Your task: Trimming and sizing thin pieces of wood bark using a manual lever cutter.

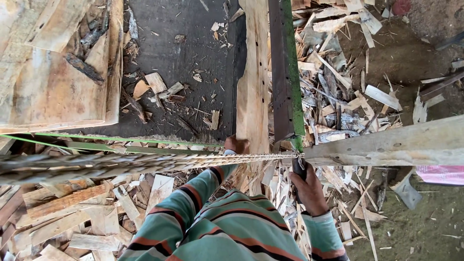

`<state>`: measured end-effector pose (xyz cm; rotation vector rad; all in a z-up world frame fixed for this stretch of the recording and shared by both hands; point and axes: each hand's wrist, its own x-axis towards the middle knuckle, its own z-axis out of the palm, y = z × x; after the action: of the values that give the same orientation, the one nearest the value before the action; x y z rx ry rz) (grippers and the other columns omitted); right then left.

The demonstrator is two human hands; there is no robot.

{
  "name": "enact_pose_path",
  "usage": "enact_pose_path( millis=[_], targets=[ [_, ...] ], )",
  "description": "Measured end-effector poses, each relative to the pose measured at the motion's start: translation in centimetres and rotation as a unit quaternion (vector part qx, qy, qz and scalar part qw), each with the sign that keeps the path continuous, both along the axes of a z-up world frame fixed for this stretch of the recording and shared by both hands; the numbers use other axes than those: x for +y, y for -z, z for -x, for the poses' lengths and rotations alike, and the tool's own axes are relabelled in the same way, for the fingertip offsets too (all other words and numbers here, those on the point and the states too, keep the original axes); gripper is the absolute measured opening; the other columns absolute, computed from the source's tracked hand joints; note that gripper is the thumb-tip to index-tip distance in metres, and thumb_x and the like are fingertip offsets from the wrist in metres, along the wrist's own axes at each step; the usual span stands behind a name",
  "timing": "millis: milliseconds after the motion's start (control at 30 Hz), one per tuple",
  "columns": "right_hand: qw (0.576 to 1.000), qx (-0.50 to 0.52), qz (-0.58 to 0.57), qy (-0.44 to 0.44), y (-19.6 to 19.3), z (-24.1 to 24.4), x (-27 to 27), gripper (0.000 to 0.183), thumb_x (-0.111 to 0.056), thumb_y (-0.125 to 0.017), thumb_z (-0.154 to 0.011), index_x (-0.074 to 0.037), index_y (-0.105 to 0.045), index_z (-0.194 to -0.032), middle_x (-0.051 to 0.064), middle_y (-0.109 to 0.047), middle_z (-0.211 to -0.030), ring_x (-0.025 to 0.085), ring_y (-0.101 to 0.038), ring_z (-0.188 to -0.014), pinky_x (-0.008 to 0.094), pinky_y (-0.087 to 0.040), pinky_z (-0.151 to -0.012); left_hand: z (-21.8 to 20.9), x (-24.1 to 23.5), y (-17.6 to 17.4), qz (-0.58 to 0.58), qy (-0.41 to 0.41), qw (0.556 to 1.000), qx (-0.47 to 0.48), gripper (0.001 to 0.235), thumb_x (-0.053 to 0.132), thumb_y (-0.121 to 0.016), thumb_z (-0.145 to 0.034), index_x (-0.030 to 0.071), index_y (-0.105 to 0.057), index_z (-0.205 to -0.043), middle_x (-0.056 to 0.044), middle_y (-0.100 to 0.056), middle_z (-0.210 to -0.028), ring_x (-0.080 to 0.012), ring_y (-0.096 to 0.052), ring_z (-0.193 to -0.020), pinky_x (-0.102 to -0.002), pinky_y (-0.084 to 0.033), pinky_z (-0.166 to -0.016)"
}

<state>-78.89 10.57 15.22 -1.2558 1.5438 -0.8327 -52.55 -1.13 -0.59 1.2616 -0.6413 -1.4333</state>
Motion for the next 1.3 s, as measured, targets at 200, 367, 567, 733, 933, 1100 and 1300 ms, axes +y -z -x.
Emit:
enact_pose_path(
  millis=[200,367,567,733,933,1100,1300],
  targets=[
    [0.995,0.03,-0.096,0.012,-7.2,-1.1,-1.0,0.041,-0.018,-0.068,-0.091,-0.003,-0.057,-0.128,0.006,-0.06,-0.084,0.017,-0.052,-0.069,0.032,-0.045,-0.058,-0.4,-2.3,1.2,-0.027,0.017,0.998,-0.052,0.034,0.015,-0.072,-0.081,0.0,-0.068,-0.112,-0.015,-0.073,-0.106,-0.0219,-0.067,-0.087,-0.036,-0.055,-0.085],
    [0.998,0.056,-0.007,-0.021,-7.9,-1.0,-1.2,0.035,-0.019,-0.069,-0.095,0.002,-0.059,-0.121,0.004,-0.063,-0.085,0.012,-0.055,-0.072,0.028,-0.049,-0.062,-1.4,-4.2,8.8,-0.055,0.039,0.993,-0.093,0.035,0.015,-0.069,-0.081,0.0,-0.067,-0.113,-0.016,-0.072,-0.106,-0.0211,-0.065,-0.086,-0.034,-0.054,-0.085],
    [0.997,0.01,-0.073,0.029,-3.0,-2.2,-0.2,0.038,-0.017,-0.067,-0.092,-0.004,-0.056,-0.126,0.002,-0.058,-0.079,0.009,-0.051,-0.061,0.029,-0.043,-0.049,0.1,-4.7,3.9,-0.131,0.11,0.914,-0.367,0.041,0.026,-0.074,-0.079,0.002,-0.075,-0.112,-0.017,-0.079,-0.103,-0.026,-0.076,-0.09,-0.035,-0.059,-0.086],
    [0.997,-0.02,-0.068,0.009,-2.4,-0.6,-0.1,0.03,-0.019,-0.069,-0.096,-0.004,-0.058,-0.12,0.002,-0.053,-0.076,0.009,-0.048,-0.056,0.03,-0.039,-0.045,0.2,-5.2,6.4,-0.157,0.119,0.901,-0.387,0.051,0.032,-0.083,-0.077,0.002,-0.07,-0.116,-0.018,-0.077,-0.103,-0.0263,-0.076,-0.091,-0.036,-0.061,-0.085],
    [0.994,0.063,-0.075,0.043,-2.8,-1.7,-0.5,0.032,-0.023,-0.069,-0.095,-0.004,-0.059,-0.118,0.01,-0.059,-0.072,0.021,-0.054,-0.056,0.04,-0.043,-0.048,0.4,-4.3,6.1,-0.096,0.056,0.944,-0.31,0.044,0.029,-0.084,-0.071,0.004,-0.076,-0.106,-0.014,-0.081,-0.101,-0.0233,-0.078,-0.092,-0.034,-0.061,-0.085],
    [0.977,0.21,-0.037,-0.008,21.8,1.0,3.5,0.053,-0.031,-0.076,-0.087,0.001,-0.054,-0.123,0.024,-0.072,-0.091,0.043,-0.069,-0.083,0.051,-0.054,-0.068,1.2,-2.7,8.2,-0.057,0.046,0.949,-0.307,0.039,0.022,-0.077,-0.079,0.001,-0.069,-0.11,-0.016,-0.073,-0.1,-0.0249,-0.07,-0.09,-0.035,-0.056,-0.081],
    [0.982,0.183,-0.054,0.002,13.5,-0.8,0.6,0.053,-0.032,-0.077,-0.082,0.001,-0.057,-0.118,0.025,-0.074,-0.094,0.044,-0.071,-0.086,0.05,-0.056,-0.072,-1.1,-4.3,14.1,-0.04,0.001,0.999,-0.014,0.038,0.011,-0.071,-0.075,-0.007,-0.072,-0.109,-0.018,-0.078,-0.1,-0.0294,-0.075,-0.086,-0.042,-0.065,-0.076]
  ],
)
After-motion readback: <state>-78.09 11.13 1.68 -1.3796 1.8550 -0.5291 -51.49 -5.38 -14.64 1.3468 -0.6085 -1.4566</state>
